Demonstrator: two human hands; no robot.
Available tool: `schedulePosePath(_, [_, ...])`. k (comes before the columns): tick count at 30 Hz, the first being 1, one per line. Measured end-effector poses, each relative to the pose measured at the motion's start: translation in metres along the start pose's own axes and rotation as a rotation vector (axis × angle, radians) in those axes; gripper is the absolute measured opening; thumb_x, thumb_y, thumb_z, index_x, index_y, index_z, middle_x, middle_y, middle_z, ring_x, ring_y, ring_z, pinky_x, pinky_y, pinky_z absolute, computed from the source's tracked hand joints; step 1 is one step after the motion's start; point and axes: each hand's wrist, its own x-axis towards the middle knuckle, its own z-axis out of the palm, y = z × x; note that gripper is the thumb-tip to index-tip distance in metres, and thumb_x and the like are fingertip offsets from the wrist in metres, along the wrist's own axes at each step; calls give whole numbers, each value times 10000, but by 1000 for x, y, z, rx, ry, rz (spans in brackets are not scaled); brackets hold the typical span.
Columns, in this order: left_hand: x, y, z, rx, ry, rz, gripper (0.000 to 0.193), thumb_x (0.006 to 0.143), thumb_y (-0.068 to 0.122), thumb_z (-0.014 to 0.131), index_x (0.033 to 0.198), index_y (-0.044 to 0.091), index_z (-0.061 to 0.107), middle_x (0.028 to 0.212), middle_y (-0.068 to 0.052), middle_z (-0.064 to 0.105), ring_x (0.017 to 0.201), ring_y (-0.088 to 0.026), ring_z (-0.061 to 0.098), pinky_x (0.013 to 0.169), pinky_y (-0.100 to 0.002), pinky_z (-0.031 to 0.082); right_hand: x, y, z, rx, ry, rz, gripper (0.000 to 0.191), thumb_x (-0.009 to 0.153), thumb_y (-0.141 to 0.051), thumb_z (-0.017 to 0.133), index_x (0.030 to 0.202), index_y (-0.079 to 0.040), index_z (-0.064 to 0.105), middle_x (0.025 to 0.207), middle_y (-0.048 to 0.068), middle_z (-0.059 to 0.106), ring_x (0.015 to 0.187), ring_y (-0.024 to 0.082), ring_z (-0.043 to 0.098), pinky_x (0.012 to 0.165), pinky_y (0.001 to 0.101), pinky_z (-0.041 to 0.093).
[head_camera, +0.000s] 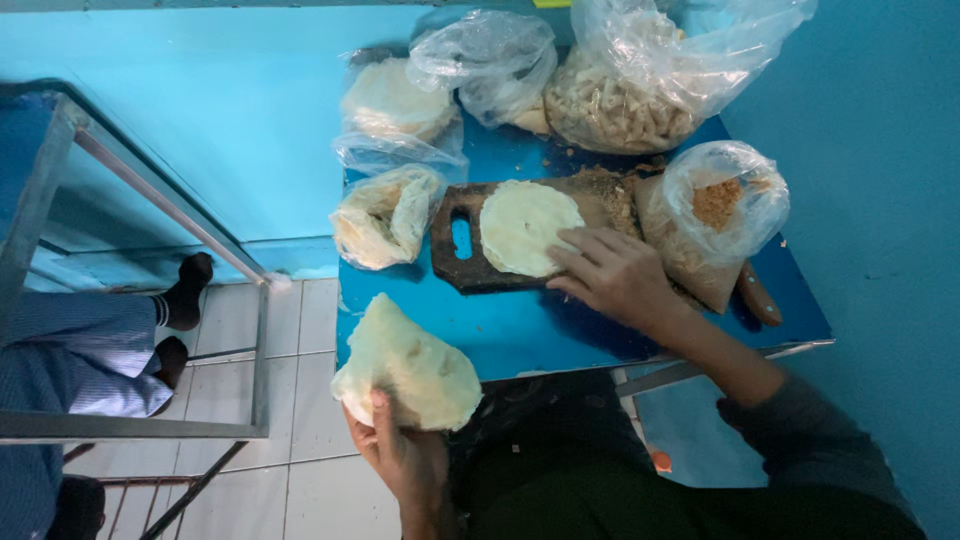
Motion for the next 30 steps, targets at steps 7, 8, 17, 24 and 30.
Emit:
schedulePosePath(7, [-7, 0, 7, 43, 0, -100, 473, 999, 198, 597, 1416, 53, 428, 1303, -170, 595, 1126, -324, 664, 873, -553, 597, 24, -14, 22, 216, -96, 71, 230, 868, -262, 773, 1051, -126, 743, 1016, 45, 700, 956, 272, 678, 767, 411, 556])
schedulePosePath(8, [-7, 0, 7, 55, 2, -102, 480, 994, 200, 602, 1416, 52, 428, 1297, -171, 598, 1123, -325, 665, 871, -552, 599, 28, -14, 28, 245, -85, 113, 188, 887, -262, 770, 1018, -130, 737, 979, 44, 689, 938, 272, 673, 766, 420, 550])
schedulePosePath(17, [-9, 2, 2, 68, -6, -100, 501, 983, 220, 636, 1404, 42, 431, 1269, -170, 591, 1093, -319, 667, 836, -545, 601, 40, -10, 51, 385, -123, 331, 186, 874, -289, 788, 838, -113, 742, 832, 73, 677, 787, 270, 681, 677, 428, 525])
schedulePosePath(24, [-9, -4, 2, 42, -39, -100, 460, 993, 184, 633, 1384, 16, 460, 1272, -168, 610, 1107, -302, 661, 897, -508, 585, 34, 14, 69, 703, -235, 489, 196, 860, -254, 791, 922, -68, 778, 818, 71, 734, 717, 163, 704, 655, 337, 543])
schedulePosePath(30, [-10, -2, 3, 36, -48, -103, 462, 984, 192, 640, 1370, 6, 469, 1272, -169, 620, 1127, -293, 663, 943, -495, 579, 42, 9, 58, 642, -264, 558, 180, 885, -242, 768, 939, -70, 762, 869, 77, 745, 743, 187, 724, 668, 349, 553])
